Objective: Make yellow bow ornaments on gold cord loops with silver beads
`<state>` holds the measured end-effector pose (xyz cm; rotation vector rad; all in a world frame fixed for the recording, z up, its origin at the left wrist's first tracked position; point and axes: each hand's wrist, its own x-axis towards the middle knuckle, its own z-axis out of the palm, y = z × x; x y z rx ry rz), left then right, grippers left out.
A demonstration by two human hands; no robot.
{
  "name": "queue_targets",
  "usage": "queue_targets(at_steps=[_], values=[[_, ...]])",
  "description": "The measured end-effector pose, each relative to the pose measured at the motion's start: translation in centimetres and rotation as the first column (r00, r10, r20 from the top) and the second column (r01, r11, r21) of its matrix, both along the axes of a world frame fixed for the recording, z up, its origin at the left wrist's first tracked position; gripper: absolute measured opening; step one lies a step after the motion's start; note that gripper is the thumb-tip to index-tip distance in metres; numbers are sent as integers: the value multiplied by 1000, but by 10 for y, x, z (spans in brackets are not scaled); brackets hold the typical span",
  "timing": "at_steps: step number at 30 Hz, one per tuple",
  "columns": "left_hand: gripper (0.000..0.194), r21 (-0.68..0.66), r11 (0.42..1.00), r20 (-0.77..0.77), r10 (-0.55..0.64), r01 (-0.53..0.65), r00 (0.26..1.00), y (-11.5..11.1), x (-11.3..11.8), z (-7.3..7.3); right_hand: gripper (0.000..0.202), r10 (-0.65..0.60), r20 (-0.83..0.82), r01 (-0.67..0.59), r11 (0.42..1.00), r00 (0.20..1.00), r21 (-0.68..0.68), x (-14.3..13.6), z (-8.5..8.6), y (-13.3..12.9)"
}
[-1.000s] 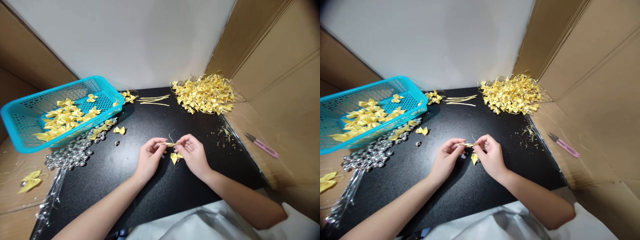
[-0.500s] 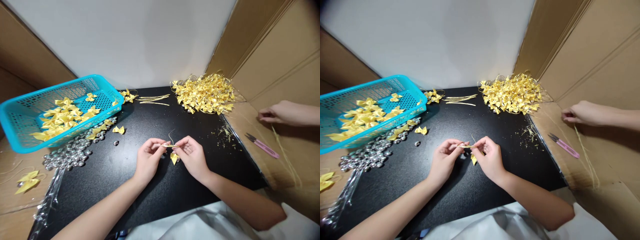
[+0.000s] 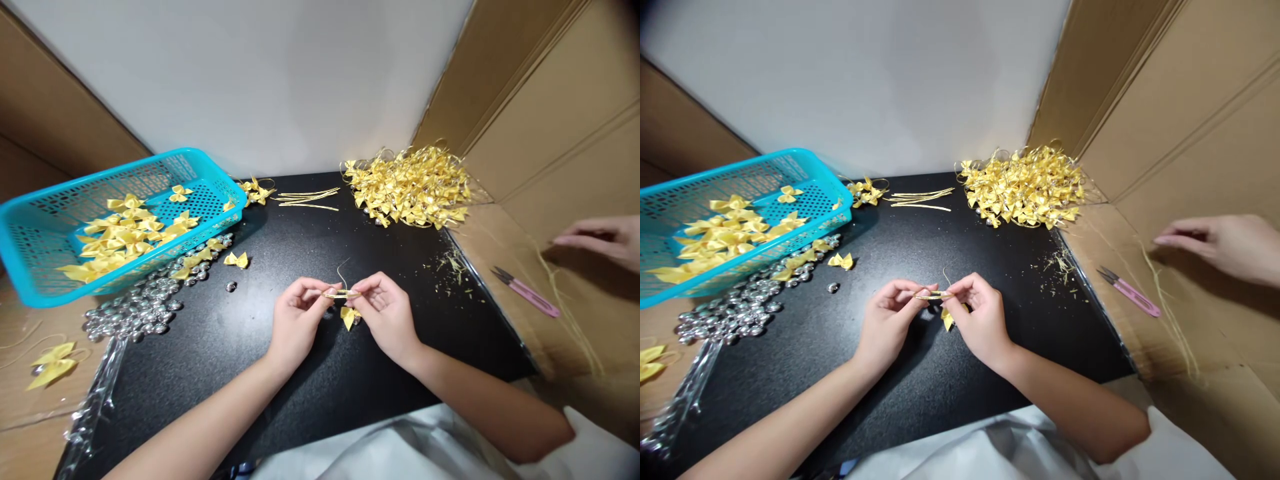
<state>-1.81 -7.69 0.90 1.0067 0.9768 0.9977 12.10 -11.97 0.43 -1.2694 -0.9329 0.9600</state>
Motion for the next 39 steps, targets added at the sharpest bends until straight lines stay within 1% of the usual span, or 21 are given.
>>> queue_targets(at_steps=[5, 11, 17, 20, 30, 36, 39], values=[[24, -3, 1000, 2, -2, 2, 1000, 0, 0, 0, 21, 3, 7, -3, 1000, 1000, -5, 0, 0, 0], [25, -4, 1000, 4, -6, 6, 1000, 0, 0, 0, 17, 2, -2, -2, 1000, 1000, -9, 0, -1, 0], [26, 2, 1000, -34, -6, 6, 999, -1, 0, -1, 16, -5, 20, 5, 1000, 1000, -8, 0, -2, 0], [28, 3, 1000, -29, -3, 4, 1000, 0, 0, -1, 16, 2, 19, -2, 1000, 1000, -1, 0, -2, 0], [22, -4, 1000, 8, -20, 20, 1000, 0, 0, -2, 15, 13, 18, -13, 1000, 1000, -7, 0, -2, 1], [20, 9, 1000, 12, -13, 13, 1000, 0, 0, -3, 13, 1, 74, -1, 1000, 997, 0, 0, -1, 1], [20, 36, 999, -3, 7, -7, 1000, -1, -1, -4, 8, 24, 164, -24, 1000, 986, -1, 2, -1, 1]])
